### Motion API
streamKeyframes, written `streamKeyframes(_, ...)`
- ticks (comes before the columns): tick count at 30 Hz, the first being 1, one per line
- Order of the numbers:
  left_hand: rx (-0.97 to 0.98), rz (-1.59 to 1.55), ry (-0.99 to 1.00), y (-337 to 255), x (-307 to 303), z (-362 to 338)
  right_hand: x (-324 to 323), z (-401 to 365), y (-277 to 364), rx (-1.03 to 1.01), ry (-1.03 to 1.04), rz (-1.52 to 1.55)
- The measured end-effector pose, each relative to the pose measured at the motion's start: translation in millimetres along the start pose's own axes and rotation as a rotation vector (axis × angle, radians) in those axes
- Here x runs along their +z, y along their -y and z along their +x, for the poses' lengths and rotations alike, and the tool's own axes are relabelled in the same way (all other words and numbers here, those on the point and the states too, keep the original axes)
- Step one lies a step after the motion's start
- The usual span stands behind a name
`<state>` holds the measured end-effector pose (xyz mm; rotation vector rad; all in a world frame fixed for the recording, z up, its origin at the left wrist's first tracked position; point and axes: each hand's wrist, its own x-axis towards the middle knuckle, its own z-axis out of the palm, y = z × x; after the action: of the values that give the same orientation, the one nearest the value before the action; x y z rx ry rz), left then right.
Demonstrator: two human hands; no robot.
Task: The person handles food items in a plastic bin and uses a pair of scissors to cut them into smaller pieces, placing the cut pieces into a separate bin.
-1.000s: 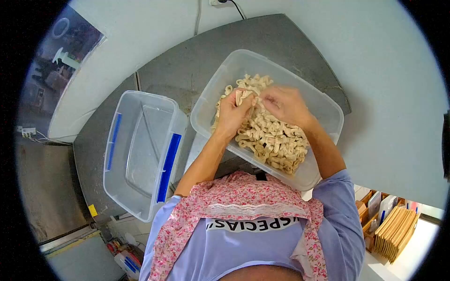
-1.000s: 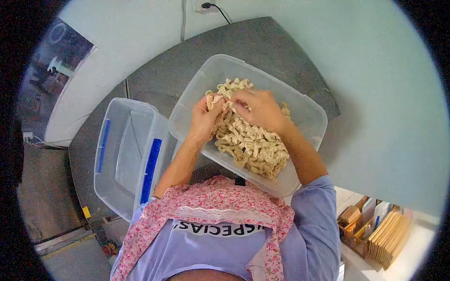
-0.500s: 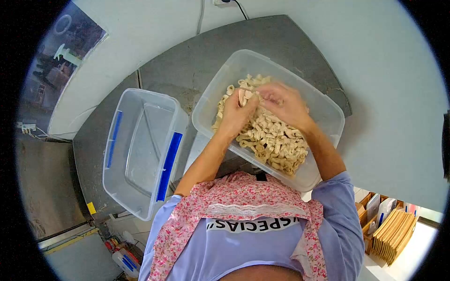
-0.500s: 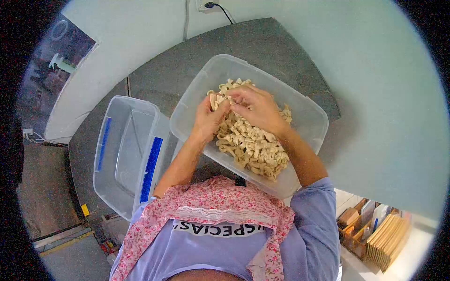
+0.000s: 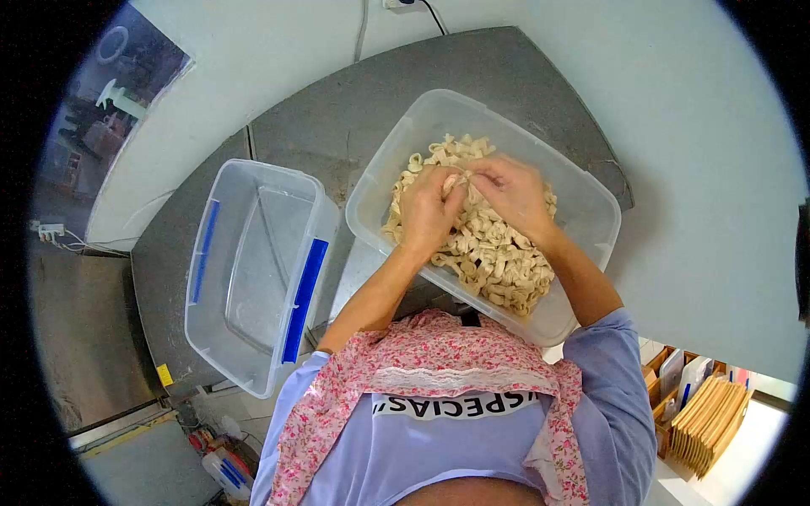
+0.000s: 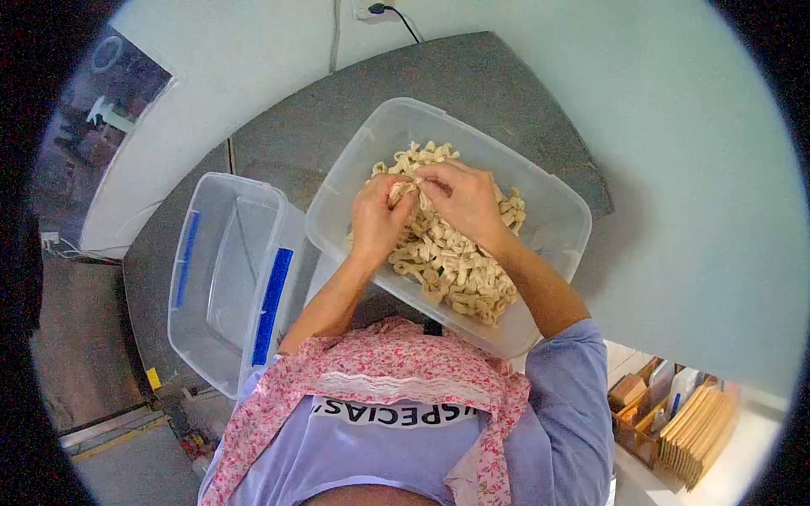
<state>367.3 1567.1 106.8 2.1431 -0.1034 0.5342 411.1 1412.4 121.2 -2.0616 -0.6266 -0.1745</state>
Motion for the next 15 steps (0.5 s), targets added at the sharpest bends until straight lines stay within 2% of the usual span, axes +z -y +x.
streamKeyframes(2,0.059,0.051,-0.025,1.4,2.6,-0.7,-1.6,-0.6,2.6,-0.169,-0.025,-0.158)
streamKeyframes(5,0.086,0.111,0.018,6.1,5.8,-0.9,1.6,-3.3,0.4,-0.235,-0.006,-0.304)
streamKeyframes(9,0.018,0.065,0.015,-3.3,5.6,-0.3,3.6,-6.2,-3.1,-0.176,0.002,-0.352)
streamKeyframes(12,0.057,0.111,0.018,1.0,7.7,-1.4,1.3,-6.0,1.0,-0.2,-0.001,-0.312)
streamKeyframes(15,-0.015,0.097,0.094,-1.7,5.2,-0.1,4.8,-7.9,-5.4,-0.223,-0.004,-0.347)
